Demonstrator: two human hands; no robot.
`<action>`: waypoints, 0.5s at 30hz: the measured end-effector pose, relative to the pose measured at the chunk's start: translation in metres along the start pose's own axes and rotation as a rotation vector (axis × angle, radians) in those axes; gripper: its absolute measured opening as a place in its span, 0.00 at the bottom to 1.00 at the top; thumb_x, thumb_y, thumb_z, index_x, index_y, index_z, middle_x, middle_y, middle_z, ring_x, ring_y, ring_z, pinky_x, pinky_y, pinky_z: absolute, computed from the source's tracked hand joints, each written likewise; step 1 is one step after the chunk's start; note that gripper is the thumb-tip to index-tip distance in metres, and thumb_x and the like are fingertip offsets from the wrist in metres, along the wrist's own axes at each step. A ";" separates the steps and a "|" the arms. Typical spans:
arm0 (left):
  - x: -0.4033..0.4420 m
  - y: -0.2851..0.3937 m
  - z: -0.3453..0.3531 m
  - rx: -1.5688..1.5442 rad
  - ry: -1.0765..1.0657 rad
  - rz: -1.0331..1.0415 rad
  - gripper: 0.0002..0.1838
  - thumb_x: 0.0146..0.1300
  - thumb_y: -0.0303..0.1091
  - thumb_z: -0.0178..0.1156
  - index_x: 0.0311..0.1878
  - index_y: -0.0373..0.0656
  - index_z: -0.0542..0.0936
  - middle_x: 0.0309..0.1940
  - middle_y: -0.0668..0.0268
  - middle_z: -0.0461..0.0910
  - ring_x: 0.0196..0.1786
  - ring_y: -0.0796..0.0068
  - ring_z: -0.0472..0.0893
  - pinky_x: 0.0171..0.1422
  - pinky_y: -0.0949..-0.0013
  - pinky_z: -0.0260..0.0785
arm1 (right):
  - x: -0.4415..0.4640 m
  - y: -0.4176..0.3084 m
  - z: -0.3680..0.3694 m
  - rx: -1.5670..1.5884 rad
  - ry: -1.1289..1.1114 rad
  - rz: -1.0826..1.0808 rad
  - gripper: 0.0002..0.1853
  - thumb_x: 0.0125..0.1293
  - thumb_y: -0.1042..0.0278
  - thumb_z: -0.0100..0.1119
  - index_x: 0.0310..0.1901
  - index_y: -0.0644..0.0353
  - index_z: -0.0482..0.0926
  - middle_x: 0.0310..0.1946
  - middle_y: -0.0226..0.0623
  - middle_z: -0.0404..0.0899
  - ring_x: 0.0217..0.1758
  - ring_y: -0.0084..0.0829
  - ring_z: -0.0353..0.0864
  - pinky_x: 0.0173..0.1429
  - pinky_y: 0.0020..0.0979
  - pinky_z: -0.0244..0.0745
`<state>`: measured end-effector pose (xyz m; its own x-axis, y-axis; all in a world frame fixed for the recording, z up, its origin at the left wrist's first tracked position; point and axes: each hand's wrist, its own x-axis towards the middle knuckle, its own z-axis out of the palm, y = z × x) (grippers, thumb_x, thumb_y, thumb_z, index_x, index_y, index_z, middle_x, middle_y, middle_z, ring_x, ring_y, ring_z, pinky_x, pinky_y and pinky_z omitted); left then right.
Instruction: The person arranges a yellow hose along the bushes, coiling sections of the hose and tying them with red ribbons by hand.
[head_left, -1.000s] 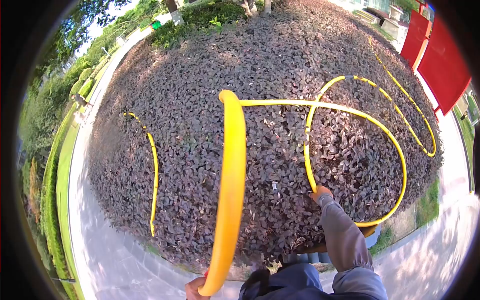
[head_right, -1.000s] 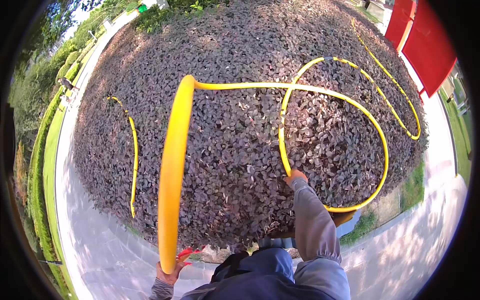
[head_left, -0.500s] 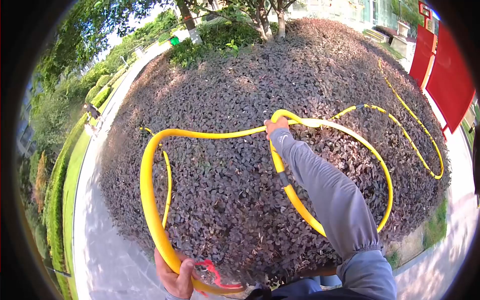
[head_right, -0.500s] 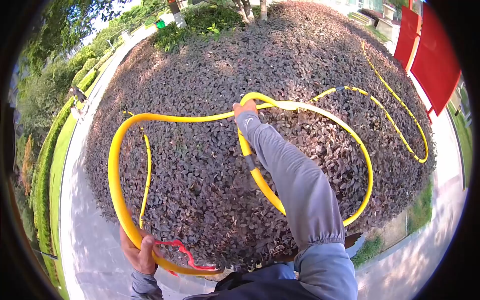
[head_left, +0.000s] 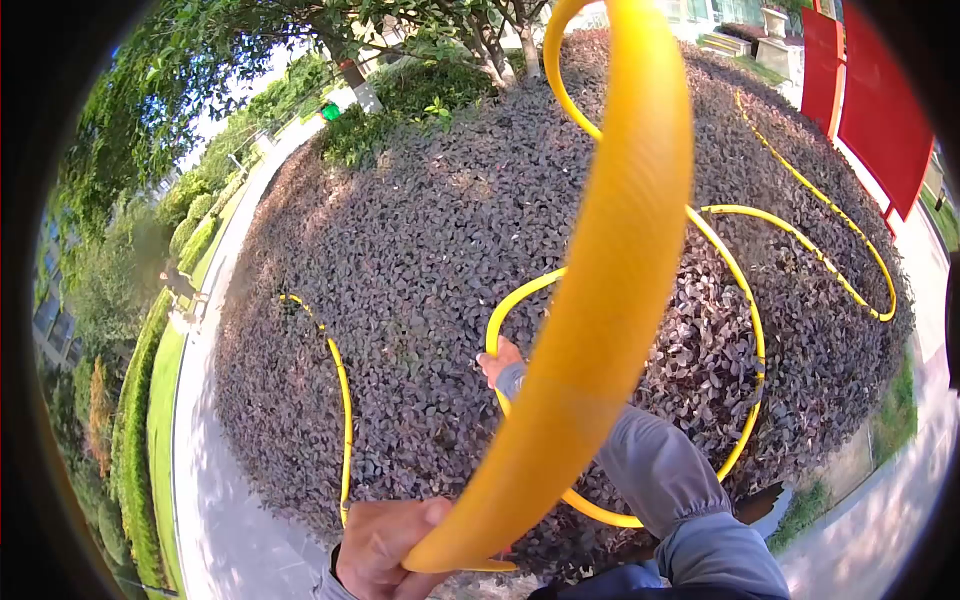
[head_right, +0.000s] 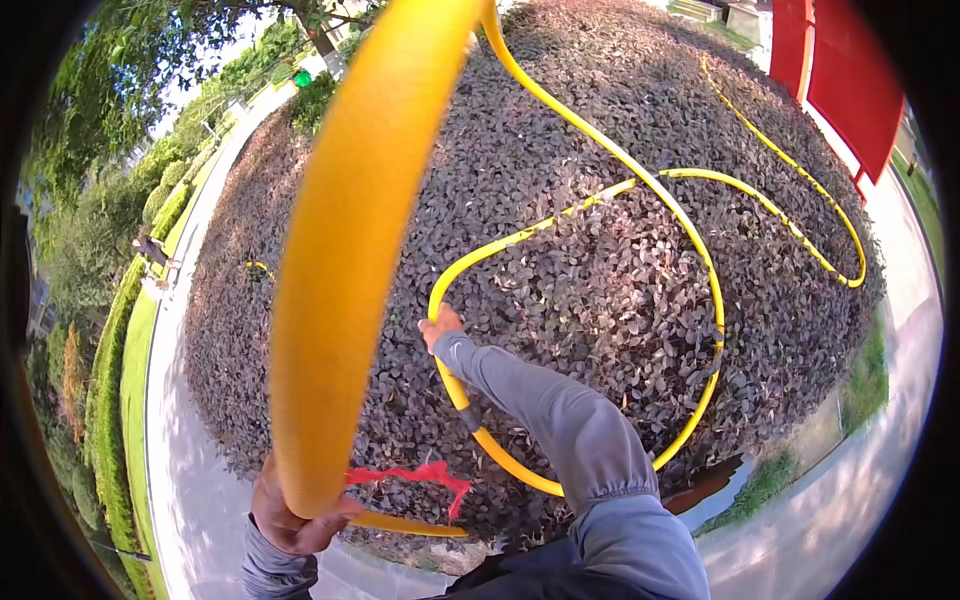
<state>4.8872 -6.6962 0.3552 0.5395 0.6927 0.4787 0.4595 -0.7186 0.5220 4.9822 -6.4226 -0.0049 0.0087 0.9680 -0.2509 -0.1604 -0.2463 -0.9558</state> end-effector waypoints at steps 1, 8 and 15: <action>0.013 -0.005 0.003 -0.097 -0.377 -0.066 0.28 0.48 0.23 0.69 0.55 0.43 0.74 0.31 0.62 0.81 0.30 0.65 0.83 0.34 0.69 0.75 | 0.026 0.009 0.002 0.103 -0.016 -0.005 0.13 0.62 0.70 0.55 0.47 0.61 0.69 0.23 0.36 0.75 0.19 0.29 0.75 0.22 0.31 0.72; -0.015 -0.028 0.028 -0.119 -0.471 -0.133 0.29 0.55 0.25 0.64 0.62 0.37 0.68 0.40 0.58 0.83 0.35 0.60 0.85 0.39 0.66 0.78 | 0.051 -0.403 -0.084 -0.810 0.918 -1.022 0.13 0.59 0.66 0.58 0.41 0.65 0.74 0.32 0.48 0.78 0.37 0.43 0.78 0.42 0.39 0.73; 0.012 -0.043 0.040 -0.218 -0.408 -0.031 0.31 0.55 0.27 0.65 0.64 0.41 0.68 0.45 0.56 0.81 0.34 0.59 0.84 0.37 0.66 0.78 | 0.113 -0.434 -0.174 -0.513 0.643 -0.681 0.32 0.61 0.49 0.58 0.59 0.64 0.68 0.55 0.55 0.72 0.61 0.48 0.70 0.63 0.40 0.65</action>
<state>4.9019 -6.6594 0.3099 0.7812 0.6017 0.1664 0.3445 -0.6378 0.6889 5.2246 -6.2144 0.3550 0.4827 0.7389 0.4702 0.5081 0.2010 -0.8375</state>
